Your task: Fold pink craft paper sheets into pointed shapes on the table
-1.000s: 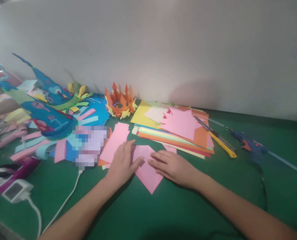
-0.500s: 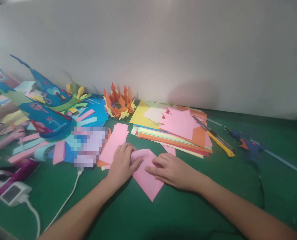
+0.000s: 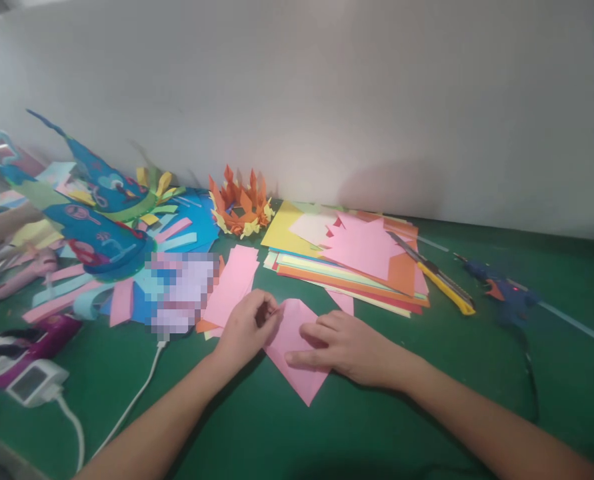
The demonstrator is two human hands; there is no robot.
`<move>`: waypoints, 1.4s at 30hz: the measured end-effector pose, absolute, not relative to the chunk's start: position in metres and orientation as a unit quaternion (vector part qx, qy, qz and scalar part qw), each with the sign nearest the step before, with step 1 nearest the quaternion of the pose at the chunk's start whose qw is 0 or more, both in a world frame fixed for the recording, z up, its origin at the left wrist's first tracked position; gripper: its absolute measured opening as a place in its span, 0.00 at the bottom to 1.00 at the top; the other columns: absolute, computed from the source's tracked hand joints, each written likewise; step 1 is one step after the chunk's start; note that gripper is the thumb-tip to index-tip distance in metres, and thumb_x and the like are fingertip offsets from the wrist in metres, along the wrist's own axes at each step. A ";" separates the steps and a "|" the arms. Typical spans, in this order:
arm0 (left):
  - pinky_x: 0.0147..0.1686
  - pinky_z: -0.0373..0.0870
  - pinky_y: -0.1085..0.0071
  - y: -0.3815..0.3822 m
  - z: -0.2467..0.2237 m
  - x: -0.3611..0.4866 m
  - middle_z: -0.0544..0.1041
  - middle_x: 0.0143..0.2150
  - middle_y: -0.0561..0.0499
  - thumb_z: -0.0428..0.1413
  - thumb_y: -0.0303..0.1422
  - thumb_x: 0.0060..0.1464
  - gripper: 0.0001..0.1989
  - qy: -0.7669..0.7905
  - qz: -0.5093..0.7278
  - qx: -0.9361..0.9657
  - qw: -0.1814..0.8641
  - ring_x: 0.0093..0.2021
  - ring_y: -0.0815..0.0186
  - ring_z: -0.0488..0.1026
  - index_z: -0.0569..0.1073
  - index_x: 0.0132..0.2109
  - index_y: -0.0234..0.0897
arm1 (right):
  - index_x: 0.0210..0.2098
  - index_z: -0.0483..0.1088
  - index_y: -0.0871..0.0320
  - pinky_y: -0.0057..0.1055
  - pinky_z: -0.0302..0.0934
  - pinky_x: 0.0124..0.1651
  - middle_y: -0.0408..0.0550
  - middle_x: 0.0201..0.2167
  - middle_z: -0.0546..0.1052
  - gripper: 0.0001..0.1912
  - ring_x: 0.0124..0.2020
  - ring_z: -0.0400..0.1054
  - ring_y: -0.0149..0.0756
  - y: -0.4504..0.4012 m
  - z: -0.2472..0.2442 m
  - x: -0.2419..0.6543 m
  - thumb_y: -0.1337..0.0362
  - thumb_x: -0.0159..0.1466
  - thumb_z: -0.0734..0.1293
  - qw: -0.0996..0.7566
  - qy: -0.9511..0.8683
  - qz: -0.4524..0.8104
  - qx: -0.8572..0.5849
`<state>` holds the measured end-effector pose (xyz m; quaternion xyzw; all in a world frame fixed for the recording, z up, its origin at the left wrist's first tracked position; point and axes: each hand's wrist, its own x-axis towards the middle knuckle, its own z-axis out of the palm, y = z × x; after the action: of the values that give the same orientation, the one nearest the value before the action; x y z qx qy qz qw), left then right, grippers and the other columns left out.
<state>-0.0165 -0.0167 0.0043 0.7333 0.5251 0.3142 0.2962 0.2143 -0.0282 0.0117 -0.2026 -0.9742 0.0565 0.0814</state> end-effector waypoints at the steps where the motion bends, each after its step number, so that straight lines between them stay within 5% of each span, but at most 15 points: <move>1: 0.26 0.60 0.74 -0.017 0.004 -0.016 0.65 0.26 0.56 0.52 0.31 0.55 0.04 0.521 0.312 0.739 0.292 0.26 0.70 0.63 0.64 0.32 0.38 | 0.61 0.56 0.42 0.33 0.48 0.39 0.47 0.44 0.68 0.24 0.36 0.56 0.34 -0.028 0.012 0.214 0.69 0.68 0.54 0.083 -0.976 0.063 -0.192; 10: 0.28 0.63 0.72 -0.015 0.001 -0.015 0.67 0.28 0.54 0.49 0.32 0.58 0.04 0.505 0.293 0.765 0.272 0.27 0.68 0.65 0.65 0.34 0.38 | 0.57 0.60 0.40 0.37 0.50 0.46 0.45 0.59 0.62 0.24 0.48 0.58 0.38 -0.027 0.013 0.213 0.71 0.67 0.54 0.093 -0.977 0.084 -0.175; 17: 0.46 0.69 0.62 -0.017 -0.005 -0.018 0.72 0.48 0.46 0.49 0.34 0.59 0.13 0.489 0.269 0.789 0.256 0.47 0.61 0.71 0.62 0.51 0.39 | 0.57 0.61 0.46 0.37 0.48 0.45 0.46 0.59 0.64 0.23 0.47 0.59 0.38 -0.028 0.017 0.212 0.71 0.66 0.54 0.072 -0.979 0.070 -0.177; 21: 0.50 0.67 0.62 -0.017 -0.007 -0.019 0.69 0.51 0.46 0.50 0.33 0.58 0.18 0.504 0.284 0.772 0.264 0.52 0.61 0.69 0.59 0.54 0.39 | 0.57 0.61 0.49 0.37 0.48 0.46 0.47 0.60 0.63 0.22 0.48 0.58 0.38 -0.028 0.016 0.212 0.71 0.67 0.53 0.063 -0.979 0.076 -0.180; 29: 0.26 0.64 0.74 -0.018 -0.003 -0.018 0.64 0.31 0.55 0.50 0.27 0.54 0.05 0.478 0.332 0.763 0.281 0.25 0.71 0.63 0.61 0.39 0.38 | 0.58 0.60 0.48 0.36 0.48 0.45 0.48 0.46 0.69 0.23 0.45 0.58 0.38 -0.027 0.015 0.211 0.72 0.66 0.55 0.061 -0.977 0.093 -0.184; 34: 0.35 0.66 0.69 -0.019 0.005 -0.018 0.69 0.34 0.50 0.48 0.21 0.51 0.07 0.354 0.285 0.853 0.256 0.36 0.65 0.67 0.65 0.34 0.38 | 0.57 0.62 0.48 0.35 0.49 0.45 0.48 0.42 0.68 0.22 0.46 0.57 0.38 -0.027 0.013 0.211 0.72 0.66 0.56 0.078 -0.976 0.089 -0.184; 42: 0.46 0.66 0.64 -0.019 0.011 -0.017 0.75 0.40 0.47 0.49 0.27 0.59 0.05 0.280 0.232 0.901 0.239 0.43 0.64 0.69 0.70 0.38 0.37 | 0.56 0.63 0.49 0.35 0.51 0.46 0.48 0.38 0.68 0.20 0.44 0.58 0.36 -0.027 0.011 0.212 0.70 0.68 0.55 0.098 -0.975 0.087 -0.180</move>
<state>-0.0168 -0.0193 0.0113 0.9006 0.2797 0.2316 0.2388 0.2119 -0.0271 0.0109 -0.1801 -0.9749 0.0868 0.0977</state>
